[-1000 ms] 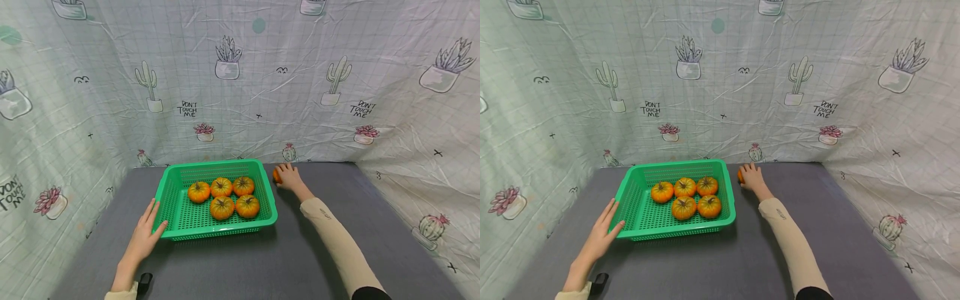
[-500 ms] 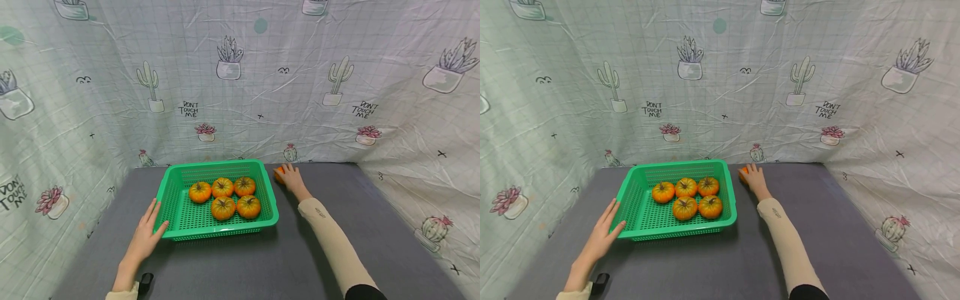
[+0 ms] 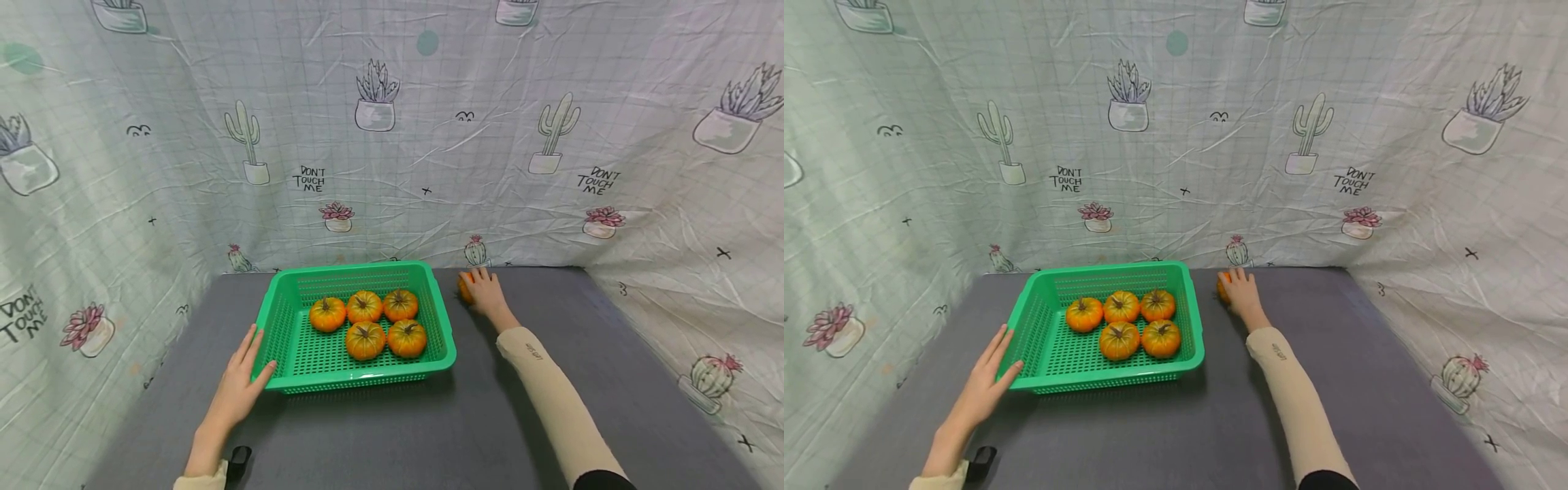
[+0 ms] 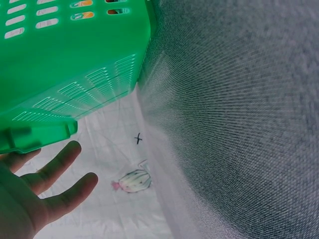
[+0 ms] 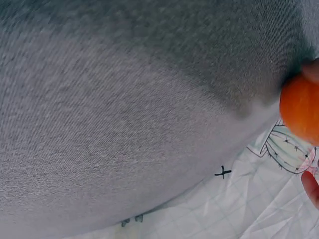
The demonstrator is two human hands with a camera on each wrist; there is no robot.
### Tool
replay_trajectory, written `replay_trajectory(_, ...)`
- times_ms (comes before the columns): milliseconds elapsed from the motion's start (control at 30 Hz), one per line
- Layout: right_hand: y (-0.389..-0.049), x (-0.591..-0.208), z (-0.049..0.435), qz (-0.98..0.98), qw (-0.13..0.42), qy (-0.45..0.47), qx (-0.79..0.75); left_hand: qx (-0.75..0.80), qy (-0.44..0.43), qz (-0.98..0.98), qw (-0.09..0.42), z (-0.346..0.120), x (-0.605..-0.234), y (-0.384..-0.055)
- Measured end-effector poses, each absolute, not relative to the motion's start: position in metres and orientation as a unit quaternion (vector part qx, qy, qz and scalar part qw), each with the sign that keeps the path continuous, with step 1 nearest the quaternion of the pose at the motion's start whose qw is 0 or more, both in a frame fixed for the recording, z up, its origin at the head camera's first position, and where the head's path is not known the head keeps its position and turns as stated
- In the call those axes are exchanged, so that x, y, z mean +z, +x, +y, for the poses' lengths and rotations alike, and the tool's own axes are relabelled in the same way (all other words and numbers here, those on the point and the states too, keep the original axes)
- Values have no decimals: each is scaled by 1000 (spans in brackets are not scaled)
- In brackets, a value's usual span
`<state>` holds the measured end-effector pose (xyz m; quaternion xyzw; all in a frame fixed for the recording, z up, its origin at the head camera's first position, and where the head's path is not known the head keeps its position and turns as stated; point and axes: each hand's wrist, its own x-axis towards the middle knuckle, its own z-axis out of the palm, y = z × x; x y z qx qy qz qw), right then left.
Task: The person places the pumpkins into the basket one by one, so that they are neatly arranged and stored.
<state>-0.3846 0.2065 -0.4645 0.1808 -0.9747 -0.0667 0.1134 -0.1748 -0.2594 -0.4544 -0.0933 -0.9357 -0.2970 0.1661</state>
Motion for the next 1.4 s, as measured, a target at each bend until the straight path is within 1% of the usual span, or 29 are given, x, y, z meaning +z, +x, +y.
replay_trajectory(267,-381,-462,214,-980,120,156,13,-296,-89,-936,167,-260,-453,-173)
replay_trajectory(433,-378,-464,218,-981,111,149,48,-295,-90,-936,169,-259,-452,-172)
replay_trajectory(767,-376,-466,223,-981,96,164,35,-295,-89,-937,167,-259,-452,-172)
replay_trajectory(1400,-373,-471,225,-978,107,166,59,-293,-94,-937,167,-258,-452,-173)
